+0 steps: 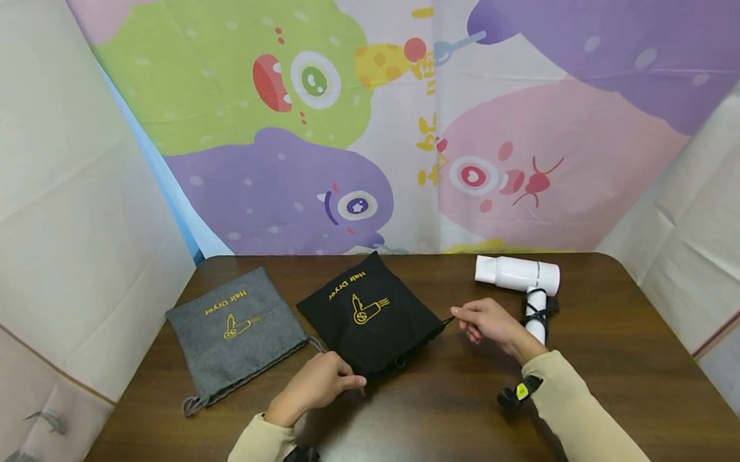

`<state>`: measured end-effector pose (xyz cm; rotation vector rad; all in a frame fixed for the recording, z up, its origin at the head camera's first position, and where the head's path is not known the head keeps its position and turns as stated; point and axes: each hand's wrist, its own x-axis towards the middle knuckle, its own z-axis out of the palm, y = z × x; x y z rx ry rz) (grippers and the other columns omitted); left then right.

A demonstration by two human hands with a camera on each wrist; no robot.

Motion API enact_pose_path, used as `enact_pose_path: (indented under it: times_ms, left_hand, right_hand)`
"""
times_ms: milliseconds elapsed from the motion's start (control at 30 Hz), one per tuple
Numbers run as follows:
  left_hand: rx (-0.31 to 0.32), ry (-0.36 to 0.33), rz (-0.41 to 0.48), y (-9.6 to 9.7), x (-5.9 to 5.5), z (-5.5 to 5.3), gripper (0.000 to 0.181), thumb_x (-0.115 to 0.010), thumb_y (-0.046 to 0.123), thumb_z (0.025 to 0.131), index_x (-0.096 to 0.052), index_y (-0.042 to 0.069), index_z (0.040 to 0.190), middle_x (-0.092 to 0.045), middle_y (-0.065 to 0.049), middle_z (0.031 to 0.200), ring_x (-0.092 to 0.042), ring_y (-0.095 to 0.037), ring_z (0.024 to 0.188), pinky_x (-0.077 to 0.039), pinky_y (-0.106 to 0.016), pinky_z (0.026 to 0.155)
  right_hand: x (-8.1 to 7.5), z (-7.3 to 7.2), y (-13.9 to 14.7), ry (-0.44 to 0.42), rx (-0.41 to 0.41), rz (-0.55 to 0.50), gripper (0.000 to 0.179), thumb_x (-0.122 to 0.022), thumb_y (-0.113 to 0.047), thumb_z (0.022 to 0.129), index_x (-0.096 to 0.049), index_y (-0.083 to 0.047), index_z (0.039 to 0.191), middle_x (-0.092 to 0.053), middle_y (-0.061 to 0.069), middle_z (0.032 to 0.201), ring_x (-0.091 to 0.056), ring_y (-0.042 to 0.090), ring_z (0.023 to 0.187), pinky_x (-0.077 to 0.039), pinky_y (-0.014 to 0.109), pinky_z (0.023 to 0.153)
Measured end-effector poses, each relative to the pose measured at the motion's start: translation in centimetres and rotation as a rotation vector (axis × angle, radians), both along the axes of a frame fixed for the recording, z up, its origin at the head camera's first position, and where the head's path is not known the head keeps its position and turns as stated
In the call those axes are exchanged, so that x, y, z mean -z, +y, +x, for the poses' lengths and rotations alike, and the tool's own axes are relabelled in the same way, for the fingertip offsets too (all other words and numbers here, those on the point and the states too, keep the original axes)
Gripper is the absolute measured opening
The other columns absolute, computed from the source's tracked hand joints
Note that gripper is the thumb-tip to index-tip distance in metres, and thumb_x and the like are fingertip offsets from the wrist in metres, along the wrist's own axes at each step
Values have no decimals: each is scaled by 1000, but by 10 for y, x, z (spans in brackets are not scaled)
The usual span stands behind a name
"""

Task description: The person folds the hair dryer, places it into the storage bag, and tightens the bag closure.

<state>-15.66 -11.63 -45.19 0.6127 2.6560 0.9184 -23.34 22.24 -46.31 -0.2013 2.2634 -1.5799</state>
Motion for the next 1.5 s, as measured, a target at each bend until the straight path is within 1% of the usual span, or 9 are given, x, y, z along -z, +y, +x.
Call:
enact_pose_path:
  times_ms: [100, 200, 300, 500, 733, 967, 1233, 1400, 1500]
  left_hand:
    - [27, -115, 84, -3, 3, -2, 38, -64, 32, 93, -75, 6, 69, -41, 11, 50, -28, -5, 49, -25, -20, 48]
    - [1, -228, 166, -3, 4, -2, 42, -61, 33, 95, -71, -1, 73, -38, 10, 52, -28, -6, 50, -25, -21, 48]
    - [-37, -272, 228, -3, 5, -2, 43, -59, 31, 96, -64, -7, 77, -38, 8, 55, -29, -8, 51, -25, -22, 49]
    - [-56, -263, 239, -3, 5, -2, 41, -58, 29, 97, -60, -6, 77, -50, 0, 65, -32, -10, 54, -27, -23, 51]
    - [27, -242, 230, -10, 9, -2, 40, -57, 27, 98, -61, -6, 75, -62, -14, 75, -37, -7, 58, -32, -21, 55]
    - [103, -292, 294, -28, 9, -3, 34, -58, 23, 97, -63, -1, 74, -65, -6, 76, -48, -11, 68, -38, -22, 61]
    - [227, -341, 368, -58, 6, -3, 35, -54, 20, 99, -55, -6, 75, -61, 3, 77, -53, -8, 71, -42, -20, 64]
    - [216, -323, 387, -73, 8, -1, 36, -54, 20, 99, -54, -8, 76, -62, 2, 78, -55, -6, 74, -43, -21, 67]
    - [159, -315, 408, -74, 9, -1, 35, -54, 19, 99, -54, -8, 76, -62, -1, 78, -55, -8, 76, -43, -22, 70]
  right_hand:
    - [1, 1, 0, -7, 13, -4, 39, -56, -26, 99, -54, 4, 74, -44, -3, 50, -47, 13, 49, -44, 29, 54]
    - [2, 1, -1, -8, 16, -6, 39, -56, -26, 99, -54, 4, 75, -44, -3, 50, -48, 14, 49, -43, 29, 54]
    - [1, 2, -1, -10, 13, -6, 39, -56, -28, 99, -55, 4, 76, -44, -3, 50, -48, 14, 50, -43, 28, 54]
    - [3, 3, 0, -17, 20, -5, 38, -55, -30, 99, -55, 0, 75, -43, -3, 49, -48, 14, 50, -44, 29, 55]
    - [9, 2, 3, -21, 73, -14, 37, -54, -25, 100, -54, -1, 72, -43, -5, 48, -47, 12, 48, -43, 28, 54]
    - [9, -1, 16, -126, 311, -304, 38, -52, -21, 101, -53, -14, 63, -42, -8, 48, -48, 8, 49, -43, 22, 53]
    - [0, -3, 31, -98, 384, -297, 40, -48, -20, 102, -52, -15, 63, -43, -8, 49, -49, 8, 51, -43, 22, 54]
    - [-6, -4, 39, -69, 422, -285, 40, -48, -18, 102, -55, -16, 63, -44, -9, 49, -50, 7, 50, -44, 21, 52]
    - [-11, -4, 37, -69, 393, -271, 39, -50, -19, 101, -55, -16, 63, -45, -8, 49, -51, 6, 50, -45, 21, 53]
